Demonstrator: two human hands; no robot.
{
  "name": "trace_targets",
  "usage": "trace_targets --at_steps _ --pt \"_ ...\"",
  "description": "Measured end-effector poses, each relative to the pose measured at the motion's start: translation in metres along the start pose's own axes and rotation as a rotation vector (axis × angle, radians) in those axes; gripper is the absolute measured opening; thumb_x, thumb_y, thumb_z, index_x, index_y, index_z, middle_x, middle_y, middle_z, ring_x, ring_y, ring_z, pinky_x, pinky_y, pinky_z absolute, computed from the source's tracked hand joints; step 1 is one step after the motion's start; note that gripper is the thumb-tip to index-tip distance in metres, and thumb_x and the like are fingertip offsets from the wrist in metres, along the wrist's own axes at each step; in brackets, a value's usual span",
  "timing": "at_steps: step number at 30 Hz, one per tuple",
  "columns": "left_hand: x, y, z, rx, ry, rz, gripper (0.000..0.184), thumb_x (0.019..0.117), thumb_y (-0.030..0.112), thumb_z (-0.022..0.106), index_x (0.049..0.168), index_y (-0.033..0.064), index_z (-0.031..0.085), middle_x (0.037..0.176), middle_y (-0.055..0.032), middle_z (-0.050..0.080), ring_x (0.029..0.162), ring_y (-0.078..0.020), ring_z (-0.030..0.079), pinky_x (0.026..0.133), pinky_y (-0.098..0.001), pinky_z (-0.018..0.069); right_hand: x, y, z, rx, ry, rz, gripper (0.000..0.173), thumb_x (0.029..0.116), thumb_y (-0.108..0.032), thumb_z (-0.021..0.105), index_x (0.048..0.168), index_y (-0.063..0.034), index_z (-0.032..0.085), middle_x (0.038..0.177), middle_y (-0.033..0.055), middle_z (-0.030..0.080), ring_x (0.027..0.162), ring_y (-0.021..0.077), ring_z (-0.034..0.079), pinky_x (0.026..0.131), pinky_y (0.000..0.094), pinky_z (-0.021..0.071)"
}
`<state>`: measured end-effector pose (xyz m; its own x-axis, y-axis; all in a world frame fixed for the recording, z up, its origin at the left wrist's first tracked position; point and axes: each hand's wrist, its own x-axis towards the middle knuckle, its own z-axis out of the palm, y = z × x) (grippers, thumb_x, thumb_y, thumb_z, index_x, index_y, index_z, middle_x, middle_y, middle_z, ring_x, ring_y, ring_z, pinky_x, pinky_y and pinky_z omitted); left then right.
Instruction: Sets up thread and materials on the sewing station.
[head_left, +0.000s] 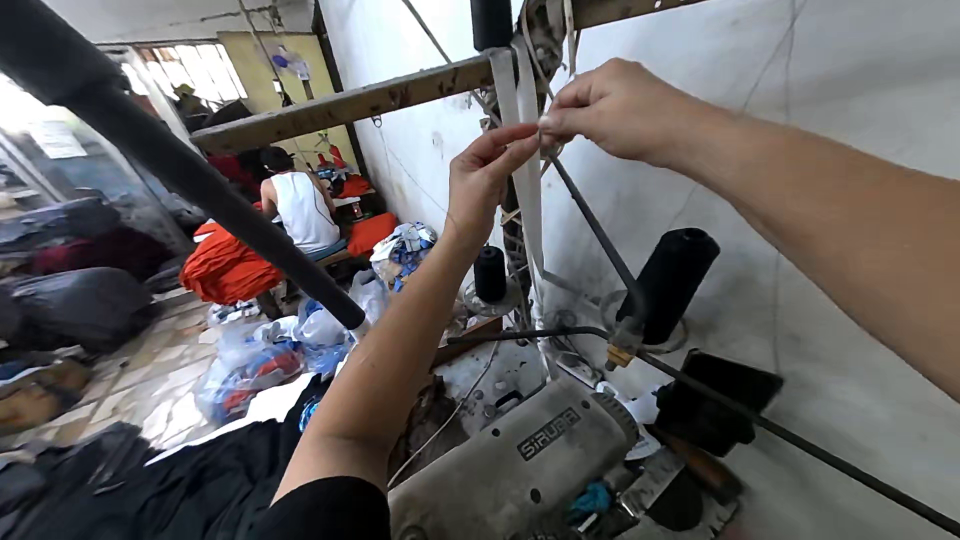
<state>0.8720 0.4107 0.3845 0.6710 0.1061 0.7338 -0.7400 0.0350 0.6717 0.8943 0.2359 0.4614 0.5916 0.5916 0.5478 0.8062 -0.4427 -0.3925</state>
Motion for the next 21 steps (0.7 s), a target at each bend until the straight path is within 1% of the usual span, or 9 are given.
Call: trace_targets --at_steps 2,6,9,11,12,15,18,19,21 --pt "-0.001 -0.002 0.004 0.033 0.046 0.024 0.013 0.0975 0.002 0.063 0.107 -0.0004 0.072 0.086 0.0002 0.07 0.05 0.0028 0.041 0.045 -0.0148 0.0333 0.001 -0.001 0.003 -0.006 0.01 0.033 0.031 0.1084 -0.022 0.051 0.093 -0.0038 0.07 0.086 0.0047 0.065 0.077 0.0106 0.059 0.075 0.0368 0.0467" --pt "0.0 -0.004 0.01 -0.016 0.114 -0.002 0.011 0.0993 0.005 0.062 0.103 0.0009 0.072 0.076 0.0029 0.063 0.047 0.0021 0.037 0.043 -0.0145 0.031 0.0 -0.008 0.009 -0.019 0.05 0.091 0.033 0.109 -0.024 0.051 0.091 -0.0047 0.07 0.08 0.0011 0.06 0.068 0.0067 0.053 0.068 0.0307 0.0446" --pt "0.007 -0.007 0.004 -0.047 0.149 -0.07 0.013 0.1009 0.008 0.061 0.105 0.0012 0.07 0.069 0.0043 0.057 0.045 0.001 0.037 0.043 -0.0149 0.0323 -0.001 -0.005 0.009 0.003 0.131 0.088 0.043 0.1092 -0.033 0.049 0.082 -0.0033 0.066 0.072 0.0006 0.054 0.062 0.0081 0.048 0.063 0.0323 0.0422" --pt "0.017 -0.011 -0.01 -0.014 0.238 -0.118 0.015 0.1026 0.01 0.058 0.108 0.0011 0.069 0.078 0.0034 0.061 0.047 0.001 0.038 0.044 -0.0151 0.0331 -0.003 0.0 0.004 0.04 0.196 0.077 0.054 0.1078 -0.046 0.047 0.069 -0.0087 0.055 0.061 -0.0037 0.047 0.053 0.0071 0.043 0.056 0.0324 0.0394" --pt "0.025 -0.014 -0.018 0.006 0.286 -0.135 0.016 0.1028 0.01 0.057 0.109 0.0013 0.069 0.078 0.0039 0.061 0.047 0.0009 0.036 0.044 -0.0153 0.0318 -0.007 -0.001 -0.001 0.066 0.21 0.093 0.059 0.1066 -0.052 0.045 0.065 -0.012 0.053 0.057 -0.0055 0.047 0.05 0.0063 0.044 0.053 0.0319 0.04" --pt "0.049 -0.022 -0.039 0.081 0.343 -0.163 0.016 0.1029 0.012 0.058 0.11 0.0028 0.068 0.07 0.0061 0.053 0.047 0.0004 0.035 0.045 -0.016 0.0305 -0.024 -0.004 -0.013 0.121 0.193 0.155 0.066 0.105 -0.063 0.034 0.063 -0.0178 0.057 0.057 -0.0071 0.059 0.051 0.0045 0.055 0.054 0.0289 0.0489" --pt "0.067 -0.027 -0.049 0.085 0.325 -0.151 0.014 0.1027 0.013 0.059 0.109 0.0042 0.069 0.067 0.0064 0.05 0.048 -0.0002 0.035 0.046 -0.0165 0.0313 -0.036 -0.001 -0.022 0.075 0.208 0.097 0.065 0.1062 -0.061 0.032 0.066 -0.0193 0.061 0.061 -0.008 0.061 0.054 0.0029 0.057 0.055 0.0276 0.0491" --pt "0.071 -0.027 -0.051 0.081 0.315 -0.141 0.014 0.1026 0.013 0.06 0.109 0.0046 0.069 0.069 0.0061 0.052 0.048 -0.0002 0.036 0.046 -0.0165 0.0314 -0.038 0.001 -0.025 0.053 0.218 0.068 0.064 0.1063 -0.061 0.033 0.066 -0.02 0.061 0.061 -0.0086 0.061 0.053 0.0022 0.056 0.054 0.027 0.0481" --pt "0.079 -0.026 -0.052 0.064 0.314 -0.124 0.014 0.1021 0.013 0.061 0.109 0.0049 0.069 0.064 0.007 0.048 0.046 -0.0005 0.034 0.044 -0.0168 0.0297 -0.039 0.006 -0.029 0.019 0.241 0.011 0.06 0.106 -0.059 0.037 0.064 -0.0226 0.06 0.059 -0.0109 0.059 0.051 0.0 0.053 0.051 0.0251 0.0447"
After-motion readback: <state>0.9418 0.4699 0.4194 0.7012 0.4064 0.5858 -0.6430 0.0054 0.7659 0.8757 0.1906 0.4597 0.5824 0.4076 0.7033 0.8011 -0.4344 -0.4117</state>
